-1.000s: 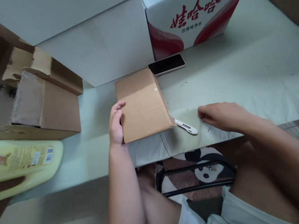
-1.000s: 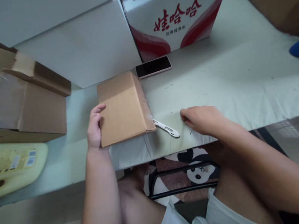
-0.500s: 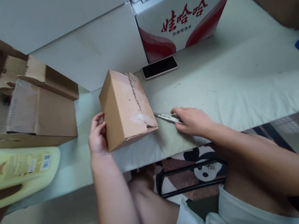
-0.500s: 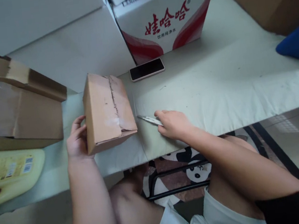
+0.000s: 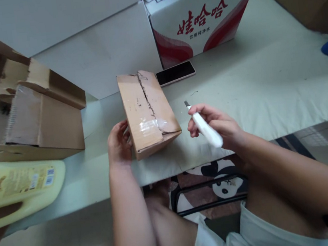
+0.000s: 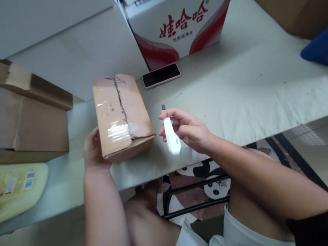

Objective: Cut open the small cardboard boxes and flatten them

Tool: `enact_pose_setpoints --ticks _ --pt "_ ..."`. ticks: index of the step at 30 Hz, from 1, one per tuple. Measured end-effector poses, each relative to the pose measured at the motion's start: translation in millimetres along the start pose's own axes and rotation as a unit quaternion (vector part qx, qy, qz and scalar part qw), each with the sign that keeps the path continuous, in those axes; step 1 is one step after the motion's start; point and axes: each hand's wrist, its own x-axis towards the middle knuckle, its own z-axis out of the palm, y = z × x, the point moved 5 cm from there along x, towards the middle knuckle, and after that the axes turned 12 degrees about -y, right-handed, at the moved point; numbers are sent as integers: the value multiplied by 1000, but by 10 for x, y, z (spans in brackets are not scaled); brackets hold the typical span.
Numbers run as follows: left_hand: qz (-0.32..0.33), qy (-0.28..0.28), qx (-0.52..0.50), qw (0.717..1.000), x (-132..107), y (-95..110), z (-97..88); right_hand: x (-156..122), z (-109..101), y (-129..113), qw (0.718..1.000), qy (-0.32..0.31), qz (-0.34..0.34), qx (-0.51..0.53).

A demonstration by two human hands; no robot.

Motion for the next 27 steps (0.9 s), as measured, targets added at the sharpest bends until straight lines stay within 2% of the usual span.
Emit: enact_pose_setpoints --ticks 4,7,10,14,17,19,21,23,24,25,27 --pt "-42 26 -30 998 -31 -58 22 -47 22 -108 991 67 -106 -34" --pt "-51 33 -35 998 -64 -64 111 -85 99 -197 970 98 -154 -163" --pt "-76 9 -41 996 -89 -74 231 -93 174 -269 935 103 -199 -276" --pt "-93 -52 -52 993 -111 -72 379 -70 178 -255 923 103 -204 -308" --pt "-135 -127 -22 982 -170 -86 497 -106 152 -263 909 142 -218 -325" --pt "-191 -191 39 962 -248 -125 582 -165 124 -293 893 192 -240 -329" --pt "-240 -259 122 928 -326 -174 661 -223 87 -313 879 246 -247 -327" --pt "-232 -291 193 908 -335 -191 699 -248 61 -314 871 278 -229 -333" --pt "-202 -273 214 916 -299 -176 686 -249 57 -312 871 283 -219 -338" --pt "-154 -227 221 936 -240 -138 642 -242 57 -309 872 281 -210 -341" --pt "-36 -66 199 977 -131 -24 457 -217 63 -301 882 267 -202 -333"
